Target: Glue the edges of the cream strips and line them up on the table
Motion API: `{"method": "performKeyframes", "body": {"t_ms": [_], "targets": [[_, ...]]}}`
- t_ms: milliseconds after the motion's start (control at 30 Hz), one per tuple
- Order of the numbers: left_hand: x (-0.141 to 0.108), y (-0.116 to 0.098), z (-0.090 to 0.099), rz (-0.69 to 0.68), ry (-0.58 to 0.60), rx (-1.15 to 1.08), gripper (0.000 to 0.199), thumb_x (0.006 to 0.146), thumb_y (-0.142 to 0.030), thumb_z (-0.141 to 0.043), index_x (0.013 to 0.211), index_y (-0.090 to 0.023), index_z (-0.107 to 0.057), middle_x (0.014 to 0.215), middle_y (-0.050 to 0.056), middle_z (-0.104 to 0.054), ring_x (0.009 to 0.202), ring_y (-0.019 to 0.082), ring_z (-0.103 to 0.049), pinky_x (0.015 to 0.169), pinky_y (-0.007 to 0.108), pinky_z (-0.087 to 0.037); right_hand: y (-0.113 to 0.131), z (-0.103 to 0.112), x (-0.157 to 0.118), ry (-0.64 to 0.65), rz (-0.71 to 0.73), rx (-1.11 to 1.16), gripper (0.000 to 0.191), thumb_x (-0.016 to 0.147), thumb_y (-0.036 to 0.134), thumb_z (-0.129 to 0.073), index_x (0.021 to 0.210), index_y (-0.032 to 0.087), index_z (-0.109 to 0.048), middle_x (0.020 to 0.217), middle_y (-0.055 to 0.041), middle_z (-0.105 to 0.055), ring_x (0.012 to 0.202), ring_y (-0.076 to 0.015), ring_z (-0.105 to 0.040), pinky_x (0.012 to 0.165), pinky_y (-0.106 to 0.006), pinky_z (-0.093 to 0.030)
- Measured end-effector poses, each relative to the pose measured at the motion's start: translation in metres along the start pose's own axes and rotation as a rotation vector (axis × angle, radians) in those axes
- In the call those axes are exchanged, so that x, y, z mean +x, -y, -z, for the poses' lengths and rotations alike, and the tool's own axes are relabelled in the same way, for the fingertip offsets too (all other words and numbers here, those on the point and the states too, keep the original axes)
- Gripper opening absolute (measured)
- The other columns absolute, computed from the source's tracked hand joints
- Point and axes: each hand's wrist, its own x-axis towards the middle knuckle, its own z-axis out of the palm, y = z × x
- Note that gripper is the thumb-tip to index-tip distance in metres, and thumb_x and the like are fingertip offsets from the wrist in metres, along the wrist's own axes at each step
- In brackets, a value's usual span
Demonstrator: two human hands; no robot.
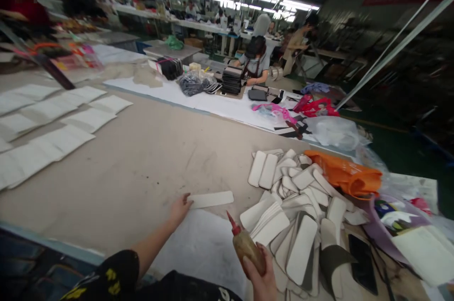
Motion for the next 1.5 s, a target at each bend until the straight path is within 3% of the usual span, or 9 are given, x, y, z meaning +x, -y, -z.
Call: {"method": "performKeyframes", "body": {"t_ms": [133,267,367,567,733,1133,1267,1500], "targets": [[-0.007,0.027,0.006,-0.253,-0.001,0.151,0.044,0.087,-0.020,-0.056,0.131,-0.014,-0.055,0.127,0.014,-0.058,0.113,0.024,-0.058,0.103,0.038,-0.045,0.018,-0.032,0.008,0.042,-0.073,-0.028,0.054,0.070,0.053,-0.072,0.114,0.024,-0.058,0.113,-0.0125,-0.068,0.101,-0.0358,-0.068,0.087,-0.052,-0.058],[-0.012,0.054,0.018,-0.452,0.086,0.298,0.034,0.088,-0.015,-0.053,0.121,-0.018,-0.063,0.127,0.012,-0.056,0.119,0.025,-0.052,0.107,0.041,-0.042,0.021,-0.062,0.020,0.059,0.068,-0.108,0.054,0.068,0.051,-0.074,0.110,0.021,-0.060,0.107,-0.0128,-0.069,0.099,-0.0364,-0.068,0.089,-0.058,-0.055],[-0.010,0.060,0.023,-0.558,0.196,0.356,0.033,0.091,-0.014,-0.048,0.119,-0.020,-0.064,0.126,0.010,-0.058,0.118,0.024,-0.051,0.105,0.042,-0.044,0.017,-0.085,0.034,0.069,0.241,-0.137,0.053,0.069,0.048,-0.074,0.110,0.018,-0.060,0.105,-0.0145,-0.069,0.097,-0.0362,-0.067,0.086,-0.058,-0.056],[-0.001,0.061,0.021,-0.658,0.276,0.444,0.037,0.095,-0.014,-0.041,0.126,-0.018,-0.061,0.126,0.012,-0.059,0.119,0.024,-0.049,0.108,0.045,-0.041,0.027,-0.119,0.059,0.206,0.551,-0.244,0.042,0.076,0.039,-0.072,0.111,0.019,-0.059,0.100,-0.0107,-0.065,0.094,-0.0296,-0.063,0.083,-0.051,-0.057],[-0.002,0.070,0.018,-0.670,0.295,0.508,0.043,0.094,-0.012,-0.038,0.132,-0.017,-0.057,0.133,0.013,-0.056,0.126,0.027,-0.045,0.112,0.048,-0.035,0.035,-0.139,0.068,0.296,0.672,-0.288,0.040,0.082,0.028,-0.067,0.119,0.019,-0.053,0.105,-0.0105,-0.060,0.099,-0.0265,-0.058,0.088,-0.047,-0.055],[-0.003,0.066,0.022,-0.698,0.279,0.537,0.043,0.091,-0.011,-0.041,0.129,-0.015,-0.059,0.128,0.014,-0.057,0.121,0.026,-0.045,0.109,0.045,-0.039,0.024,-0.162,0.068,0.387,0.681,-0.310,0.044,0.082,0.021,-0.064,0.123,0.019,-0.048,0.106,-0.0105,-0.055,0.100,-0.0265,-0.055,0.089,-0.047,-0.054],[-0.002,0.072,0.019,-0.773,0.193,0.528,0.044,0.088,-0.010,-0.043,0.128,-0.019,-0.060,0.124,0.012,-0.059,0.118,0.026,-0.048,0.103,0.046,-0.044,0.024,-0.165,0.070,0.360,0.699,-0.303,0.042,0.081,0.021,-0.065,0.120,0.020,-0.050,0.103,-0.0093,-0.057,0.097,-0.0258,-0.056,0.086,-0.046,-0.055],[0.001,0.080,0.015,-0.895,0.079,0.540,0.039,0.087,-0.010,-0.045,0.122,-0.015,-0.063,0.118,0.014,-0.060,0.113,0.027,-0.050,0.099,0.045,-0.049,0.020,-0.159,0.075,0.318,0.624,-0.309,0.039,0.081,0.025,-0.067,0.116,0.019,-0.052,0.101,-0.0090,-0.056,0.095,-0.0256,-0.056,0.085,-0.047,-0.055]]}}
